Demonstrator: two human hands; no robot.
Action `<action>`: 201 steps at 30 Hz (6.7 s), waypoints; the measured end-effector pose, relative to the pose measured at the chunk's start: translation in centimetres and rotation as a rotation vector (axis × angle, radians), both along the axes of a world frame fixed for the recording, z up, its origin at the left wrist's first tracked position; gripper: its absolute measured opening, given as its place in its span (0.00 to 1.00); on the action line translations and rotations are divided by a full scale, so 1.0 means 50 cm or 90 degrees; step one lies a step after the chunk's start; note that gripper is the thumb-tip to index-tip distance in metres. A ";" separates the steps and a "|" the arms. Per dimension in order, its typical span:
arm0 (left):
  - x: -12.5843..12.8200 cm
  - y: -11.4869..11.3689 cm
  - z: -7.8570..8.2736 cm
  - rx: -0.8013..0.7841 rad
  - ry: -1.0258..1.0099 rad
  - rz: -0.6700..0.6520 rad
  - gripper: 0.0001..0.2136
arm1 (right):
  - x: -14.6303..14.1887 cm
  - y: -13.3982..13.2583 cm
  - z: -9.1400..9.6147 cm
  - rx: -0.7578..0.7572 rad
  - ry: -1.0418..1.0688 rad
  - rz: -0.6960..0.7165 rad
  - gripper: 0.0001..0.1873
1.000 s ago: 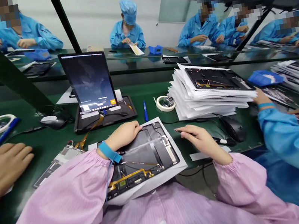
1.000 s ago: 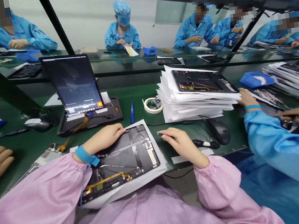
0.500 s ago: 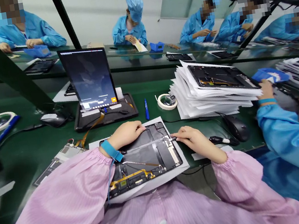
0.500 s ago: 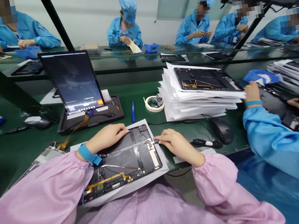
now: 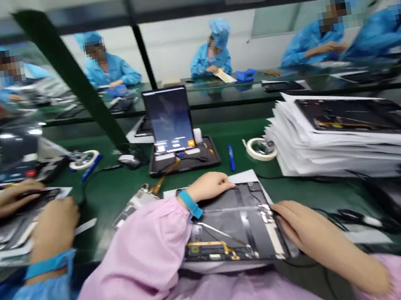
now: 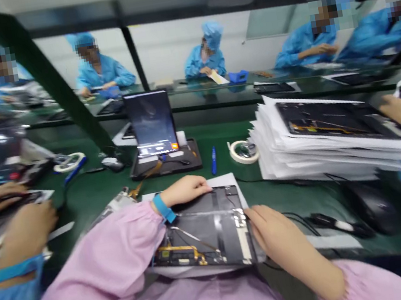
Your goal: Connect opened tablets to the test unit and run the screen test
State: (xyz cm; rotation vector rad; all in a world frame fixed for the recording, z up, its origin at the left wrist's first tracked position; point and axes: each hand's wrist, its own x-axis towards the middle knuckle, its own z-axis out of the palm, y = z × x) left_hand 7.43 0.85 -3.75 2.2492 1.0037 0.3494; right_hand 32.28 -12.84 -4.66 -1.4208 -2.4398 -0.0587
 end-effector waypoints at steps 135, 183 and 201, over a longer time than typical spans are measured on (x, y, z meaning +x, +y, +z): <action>0.043 -0.019 -0.001 0.139 -0.017 0.085 0.14 | 0.028 0.124 0.043 -0.046 0.069 -0.050 0.20; 0.037 -0.014 -0.005 0.078 0.081 0.075 0.15 | -0.069 0.002 0.048 -0.167 -0.067 -0.243 0.12; 0.035 -0.013 -0.012 0.092 0.061 0.075 0.16 | -0.042 0.012 -0.007 -0.106 0.120 -0.131 0.29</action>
